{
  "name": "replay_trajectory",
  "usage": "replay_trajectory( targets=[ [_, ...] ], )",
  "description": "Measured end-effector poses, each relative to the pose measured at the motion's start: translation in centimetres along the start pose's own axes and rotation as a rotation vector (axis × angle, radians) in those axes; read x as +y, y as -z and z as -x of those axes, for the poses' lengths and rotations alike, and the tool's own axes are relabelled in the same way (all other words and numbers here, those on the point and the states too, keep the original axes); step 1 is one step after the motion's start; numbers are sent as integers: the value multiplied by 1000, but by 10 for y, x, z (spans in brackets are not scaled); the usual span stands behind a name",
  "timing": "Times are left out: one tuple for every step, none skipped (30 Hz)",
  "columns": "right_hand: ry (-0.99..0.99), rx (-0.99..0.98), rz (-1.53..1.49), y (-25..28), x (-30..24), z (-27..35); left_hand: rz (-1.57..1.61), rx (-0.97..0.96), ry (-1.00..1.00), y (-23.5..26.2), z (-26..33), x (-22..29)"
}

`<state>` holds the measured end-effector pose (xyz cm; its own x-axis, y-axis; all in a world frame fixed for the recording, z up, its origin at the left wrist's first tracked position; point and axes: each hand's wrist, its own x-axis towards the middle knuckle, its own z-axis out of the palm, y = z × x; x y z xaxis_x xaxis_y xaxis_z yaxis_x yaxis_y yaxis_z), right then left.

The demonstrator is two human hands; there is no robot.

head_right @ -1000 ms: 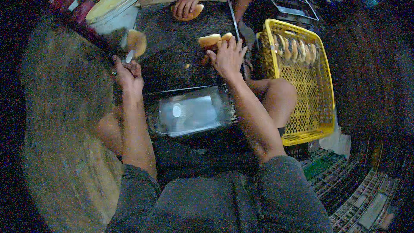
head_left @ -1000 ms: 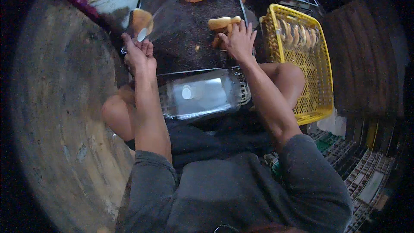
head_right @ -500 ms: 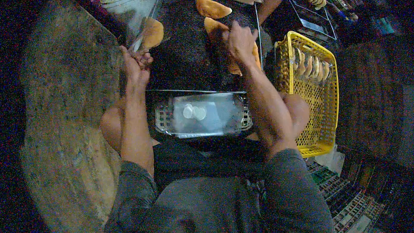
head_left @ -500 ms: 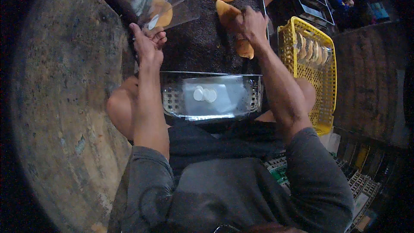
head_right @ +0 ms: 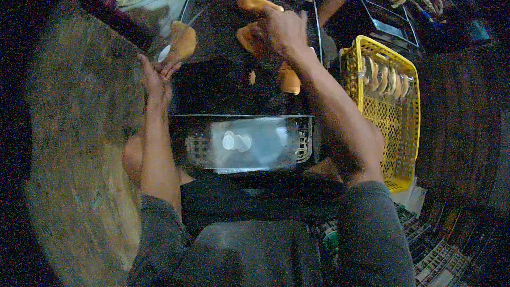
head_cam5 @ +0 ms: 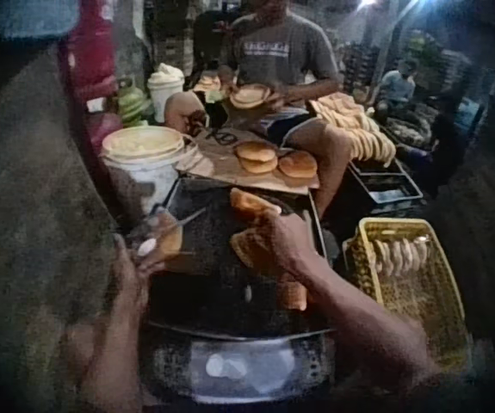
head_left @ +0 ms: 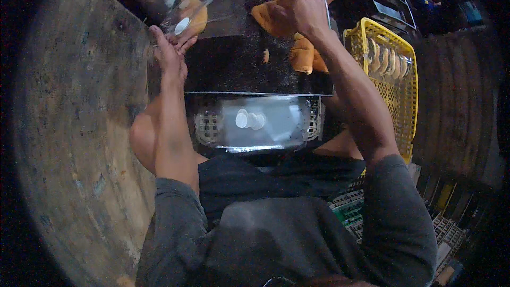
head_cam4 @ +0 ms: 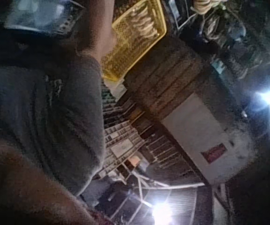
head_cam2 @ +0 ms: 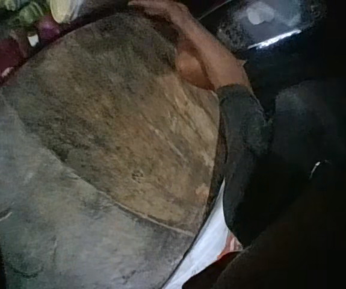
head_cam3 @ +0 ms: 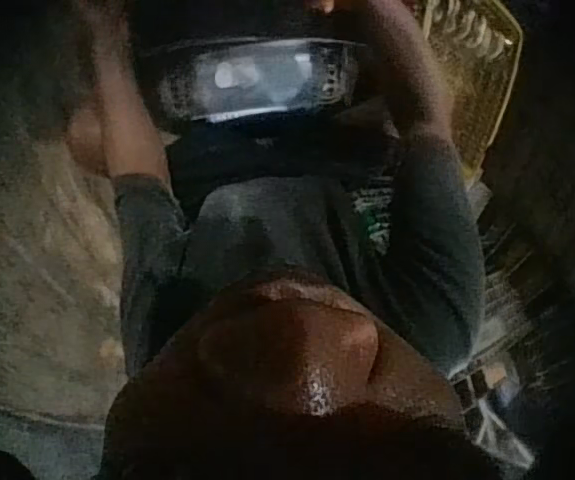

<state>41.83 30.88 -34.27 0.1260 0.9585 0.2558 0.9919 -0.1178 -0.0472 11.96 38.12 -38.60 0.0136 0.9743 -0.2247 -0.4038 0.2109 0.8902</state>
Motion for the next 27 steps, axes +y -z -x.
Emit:
replay_trajectory(
  targets=[
    [17,39,62,-5,-2,-8,-11,6,-37,-6,1,2],
    [33,77,125,-10,-4,-11,-22,11,-74,-11,2,4],
    [56,75,62,-20,-11,-7,-50,3,-73,-8,-1,6],
    [52,78,55,-25,-9,-3,-75,-9,-68,-4,-6,3],
    [47,82,49,-28,-5,2,-99,-22,-61,-1,-14,0],
    [-6,104,-67,-12,-2,8,-119,-28,-86,-3,-14,1],
    [-51,119,-183,15,1,16,-137,-24,-107,-2,-11,0],
    [-101,134,-298,33,12,26,-155,-24,-126,-3,-6,1],
    [-46,275,-346,40,41,37,-169,-32,-136,-13,-2,0],
    [-178,234,-500,62,51,49,-189,-25,-160,-20,2,4],
    [-191,214,-753,87,59,63,-209,-17,-185,-26,6,8],
    [-171,210,-880,109,57,68,-262,-38,-190,-28,11,14],
    [-172,211,-988,125,59,76,-309,-82,-180,-35,15,12],
    [-166,245,-888,120,63,73,-356,-123,-172,-42,18,10],
    [-159,278,-785,114,61,68,-295,-197,-176,-51,26,4],
    [-170,239,-902,117,43,64,-234,-258,-180,-58,38,-3],
    [-173,204,-1033,118,25,59,-181,-313,-196,-64,50,-6],
    [-247,219,-949,112,21,58,-84,-354,-114,-79,67,-10],
    [-316,228,-870,104,17,57,10,-385,-34,-93,84,-13],
    [-116,450,-809,99,13,58,73,-411,61,-102,91,-20],
    [-186,383,-900,98,9,60,138,-434,161,-108,97,-27],
    [-258,311,-993,97,3,63,187,-415,163,-117,107,-32],
    [-331,237,-1082,95,-4,68,235,-396,166,-126,116,-35],
    [-349,304,-1340,99,-18,74,282,-372,162,-126,120,-35],
    [-160,419,-1077,103,-24,81,351,-328,189,-126,118,-32],
    [22,525,-806,107,-30,89,421,-286,216,-127,116,-30],
    [182,618,-517,110,-29,97,488,-252,259,-130,118,-29]
  ],
)
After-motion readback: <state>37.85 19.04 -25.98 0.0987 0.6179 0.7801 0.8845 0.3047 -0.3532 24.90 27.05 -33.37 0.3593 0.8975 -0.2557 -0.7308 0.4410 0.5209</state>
